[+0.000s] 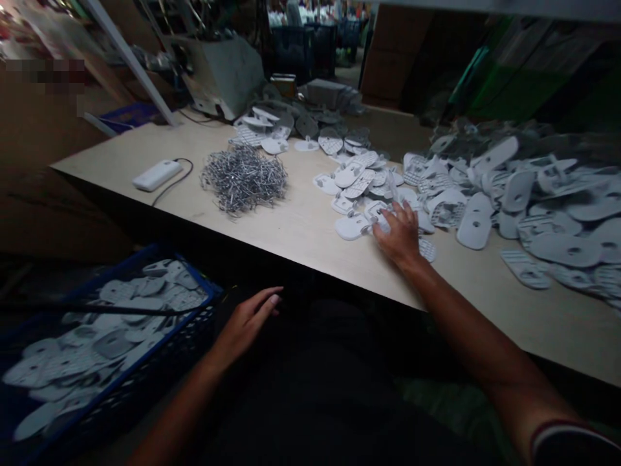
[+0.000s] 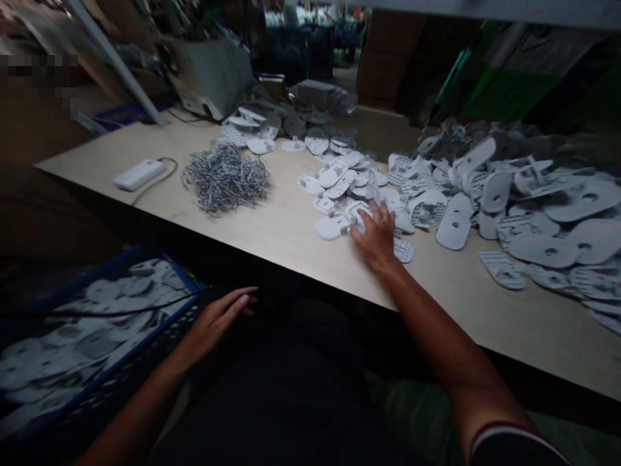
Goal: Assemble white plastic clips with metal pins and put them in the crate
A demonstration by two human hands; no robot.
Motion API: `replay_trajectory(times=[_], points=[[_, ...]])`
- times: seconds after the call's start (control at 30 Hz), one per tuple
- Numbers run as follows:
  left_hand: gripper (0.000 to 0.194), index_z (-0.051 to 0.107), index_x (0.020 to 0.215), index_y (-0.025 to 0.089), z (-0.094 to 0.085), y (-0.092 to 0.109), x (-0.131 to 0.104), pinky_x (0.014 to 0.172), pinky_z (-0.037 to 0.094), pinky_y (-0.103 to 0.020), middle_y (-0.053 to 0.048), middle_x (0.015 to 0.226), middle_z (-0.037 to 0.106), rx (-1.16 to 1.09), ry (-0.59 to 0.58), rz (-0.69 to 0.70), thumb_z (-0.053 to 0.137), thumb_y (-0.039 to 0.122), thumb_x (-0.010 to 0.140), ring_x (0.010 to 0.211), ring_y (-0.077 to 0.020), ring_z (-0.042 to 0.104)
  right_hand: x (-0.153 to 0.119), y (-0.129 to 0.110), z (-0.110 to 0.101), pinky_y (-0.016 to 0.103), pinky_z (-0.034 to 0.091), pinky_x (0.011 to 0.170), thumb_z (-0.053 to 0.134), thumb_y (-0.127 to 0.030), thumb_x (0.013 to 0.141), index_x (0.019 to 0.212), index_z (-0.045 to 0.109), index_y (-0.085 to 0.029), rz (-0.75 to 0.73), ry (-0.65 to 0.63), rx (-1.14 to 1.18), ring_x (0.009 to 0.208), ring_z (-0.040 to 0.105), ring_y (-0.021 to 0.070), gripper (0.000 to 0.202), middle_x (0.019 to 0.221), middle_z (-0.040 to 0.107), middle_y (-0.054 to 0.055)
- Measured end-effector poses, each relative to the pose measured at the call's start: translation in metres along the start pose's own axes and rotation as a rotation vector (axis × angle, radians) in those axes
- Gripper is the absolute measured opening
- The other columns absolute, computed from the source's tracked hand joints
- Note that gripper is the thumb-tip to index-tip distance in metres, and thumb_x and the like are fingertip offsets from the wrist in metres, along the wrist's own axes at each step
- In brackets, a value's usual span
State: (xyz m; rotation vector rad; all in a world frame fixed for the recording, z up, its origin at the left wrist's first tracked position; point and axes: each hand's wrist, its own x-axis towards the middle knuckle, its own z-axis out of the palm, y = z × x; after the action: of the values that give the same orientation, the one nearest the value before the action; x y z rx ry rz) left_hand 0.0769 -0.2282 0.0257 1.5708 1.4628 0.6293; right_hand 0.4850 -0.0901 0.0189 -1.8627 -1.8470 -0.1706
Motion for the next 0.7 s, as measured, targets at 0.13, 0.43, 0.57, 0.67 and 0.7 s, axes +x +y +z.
replay_trajectory(times=[0.13, 0.43, 0.57, 0.67, 0.7], points=[[0.058, 0.068, 0.140, 0.024, 0.005, 0.012, 0.001, 0.099, 0.056, -0.042, -0.008, 0.118, 0.078, -0.018, -0.056, 0.006, 0.049, 0.063, 0.101, 0.101, -0.0255, 0.075, 0.003, -0.030, 0.022, 0.056, 0.033, 0.123, 0.055, -0.035, 0.098, 0.131, 0.073, -0.013, -0.081, -0.134, 0.123, 0.142, 0.049, 0.0381, 0.044, 0.152, 0.057, 0.020], [0.058, 0.067, 0.139, 0.021, 0.041, 0.024, 0.023, 0.091, 0.054, -0.038, -0.008, 0.113, 0.077, -0.135, -0.184, 0.051, 0.051, 0.062, 0.102, 0.094, -0.0237, 0.074, 0.006, -0.059, 0.051, 0.047, 0.046, 0.117, 0.070, -0.045, 0.092, 0.133, 0.072, -0.012, -0.093, -0.026, 0.425, 0.132, 0.061, 0.0315, 0.053, 0.142, 0.067, 0.017], [0.058, 0.069, 0.135, 0.019, 0.058, 0.028, 0.038, 0.082, 0.056, -0.035, -0.011, 0.117, 0.075, -0.245, -0.235, 0.036, 0.054, 0.063, 0.100, 0.088, -0.0223, 0.075, 0.015, -0.054, 0.057, 0.047, 0.054, 0.109, 0.065, -0.033, 0.092, 0.116, 0.079, -0.016, -0.064, 0.063, 0.608, 0.116, 0.071, 0.0287, 0.032, 0.123, 0.077, 0.011], [0.058, 0.071, 0.130, 0.017, 0.067, 0.034, 0.044, 0.076, 0.055, -0.033, -0.012, 0.113, 0.076, -0.330, -0.269, 0.019, 0.058, 0.063, 0.098, 0.084, -0.0219, 0.075, 0.022, -0.044, 0.053, 0.047, 0.056, 0.106, 0.061, -0.023, 0.089, 0.107, 0.080, -0.016, 0.005, 0.143, 0.640, 0.108, 0.073, 0.0275, 0.027, 0.112, 0.080, 0.011], [0.057, 0.072, 0.129, 0.016, 0.069, 0.037, 0.045, 0.076, 0.055, -0.032, -0.012, 0.112, 0.076, -0.360, -0.275, 0.018, 0.060, 0.062, 0.097, 0.083, -0.0213, 0.076, 0.023, -0.042, 0.049, 0.047, 0.057, 0.105, 0.063, -0.022, 0.088, 0.105, 0.080, -0.017, 0.032, 0.186, 0.676, 0.106, 0.074, 0.0267, 0.025, 0.110, 0.080, 0.010]])
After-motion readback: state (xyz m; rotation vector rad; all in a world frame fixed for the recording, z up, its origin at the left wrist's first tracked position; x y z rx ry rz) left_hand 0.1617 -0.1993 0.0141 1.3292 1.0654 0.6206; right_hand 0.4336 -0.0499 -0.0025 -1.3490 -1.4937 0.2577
